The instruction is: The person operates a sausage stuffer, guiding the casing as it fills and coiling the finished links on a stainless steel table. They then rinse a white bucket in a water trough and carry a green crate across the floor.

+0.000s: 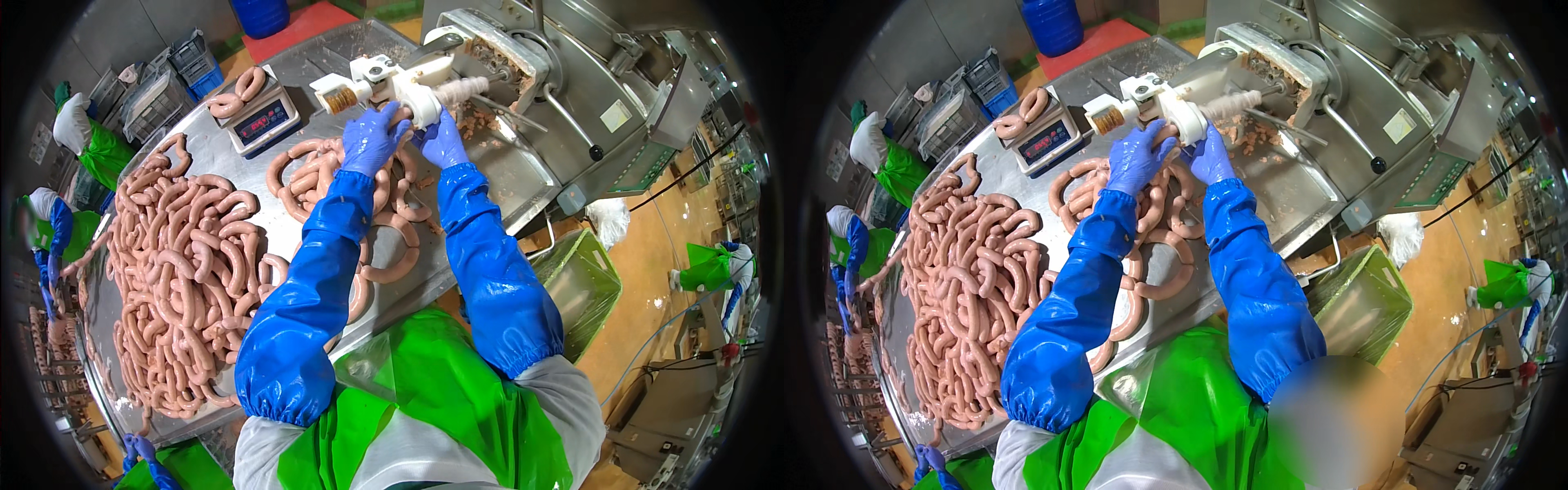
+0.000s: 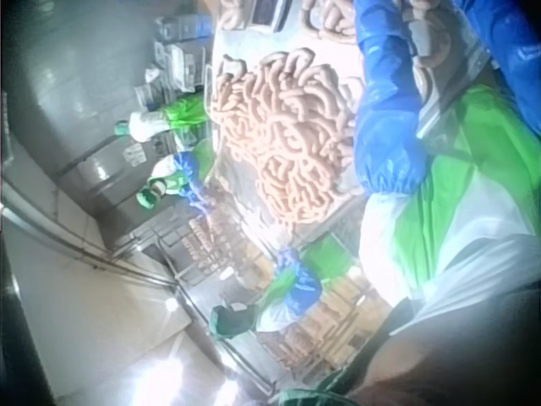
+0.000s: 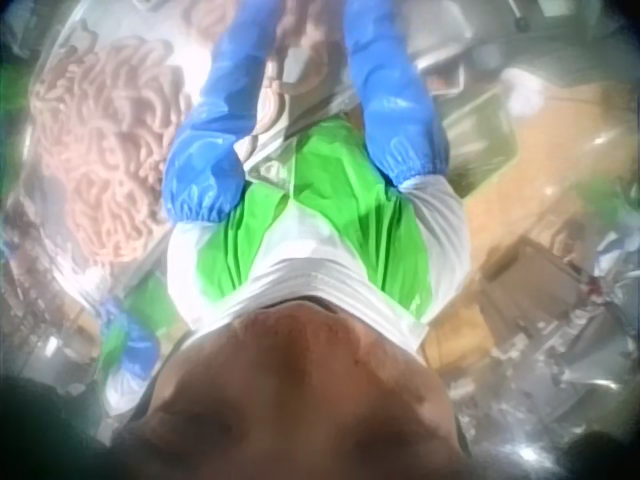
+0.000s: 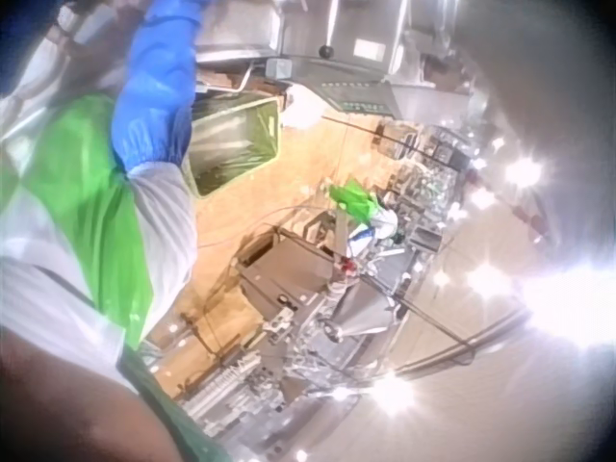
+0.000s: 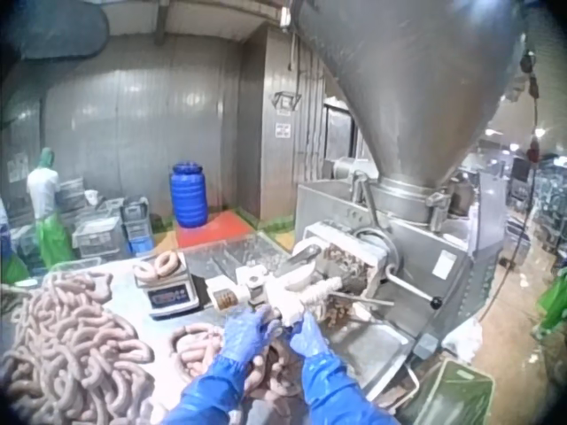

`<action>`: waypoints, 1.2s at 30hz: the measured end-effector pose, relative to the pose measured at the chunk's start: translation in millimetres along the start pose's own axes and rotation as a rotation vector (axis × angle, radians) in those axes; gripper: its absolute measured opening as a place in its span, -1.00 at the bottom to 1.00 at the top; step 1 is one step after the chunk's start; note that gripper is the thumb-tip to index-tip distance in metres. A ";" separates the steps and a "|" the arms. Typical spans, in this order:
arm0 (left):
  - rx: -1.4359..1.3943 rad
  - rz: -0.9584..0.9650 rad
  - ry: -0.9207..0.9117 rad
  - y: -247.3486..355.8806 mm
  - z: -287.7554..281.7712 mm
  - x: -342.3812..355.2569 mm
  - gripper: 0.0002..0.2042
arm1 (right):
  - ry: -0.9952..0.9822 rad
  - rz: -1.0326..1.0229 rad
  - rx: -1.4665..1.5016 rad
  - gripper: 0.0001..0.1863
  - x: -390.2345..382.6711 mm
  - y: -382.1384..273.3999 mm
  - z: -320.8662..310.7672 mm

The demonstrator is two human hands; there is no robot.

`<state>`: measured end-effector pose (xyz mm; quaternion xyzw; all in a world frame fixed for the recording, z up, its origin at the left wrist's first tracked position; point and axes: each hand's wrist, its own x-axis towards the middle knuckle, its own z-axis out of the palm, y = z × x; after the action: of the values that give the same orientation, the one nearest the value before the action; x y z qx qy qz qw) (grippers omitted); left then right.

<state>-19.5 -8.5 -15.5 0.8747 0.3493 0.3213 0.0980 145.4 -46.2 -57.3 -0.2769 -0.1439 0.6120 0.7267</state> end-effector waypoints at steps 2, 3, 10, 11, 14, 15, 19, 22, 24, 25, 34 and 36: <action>-0.265 -0.064 -0.110 -19.5 -1.1 2.0 -0.55 | -0.064 -0.001 -0.010 -0.63 5.9 -2.4 -2.7; -0.404 -0.062 -0.154 -36.2 -4.6 3.1 -0.55 | -0.015 -0.005 -0.017 -0.63 8.4 -1.6 0.3; -0.442 -0.509 -0.529 -129.8 -104.5 -16.8 -0.70 | 0.123 -0.013 -0.043 -0.65 5.5 -2.6 8.8; -0.233 -0.453 -0.468 -131.1 -103.3 -19.0 -0.72 | 0.125 -0.008 -0.035 -0.65 5.8 -3.0 5.5; 0.163 -0.316 -0.237 -130.6 -101.5 -27.7 -0.75 | 0.158 -0.017 -0.055 -0.65 9.5 -2.2 4.2; 0.142 -0.291 -0.141 -123.8 -91.6 -30.4 -0.75 | 0.151 -0.005 -0.060 -0.66 10.1 -1.6 4.2; -0.231 -0.023 0.274 -66.7 -36.2 -22.7 -0.78 | 0.146 0.010 -0.073 -0.66 12.7 -3.3 3.2; 0.035 0.194 0.328 -12.7 -20.7 -5.8 -0.73 | 0.115 0.000 -0.103 -0.66 9.3 -5.9 -0.8; 0.126 0.229 0.208 -5.2 -13.9 3.9 -0.68 | 0.092 0.004 -0.108 -0.66 9.4 -3.3 1.3; 0.145 0.245 0.206 -4.5 -8.3 9.0 -0.65 | 0.097 0.002 -0.101 -0.65 8.2 -3.2 3.9; 0.211 0.154 0.100 7.2 -0.7 12.6 -0.56 | 0.082 -0.008 -0.043 -0.64 7.7 -4.4 -0.6; 0.207 0.192 0.136 6.4 -0.3 14.4 -0.55 | 0.081 -0.009 -0.050 -0.64 8.3 -6.8 -1.4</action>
<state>-8.2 -3.5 -5.7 0.8858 0.3011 0.3499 -0.0480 153.5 -39.2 -55.5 -0.3188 -0.1308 0.5931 0.7277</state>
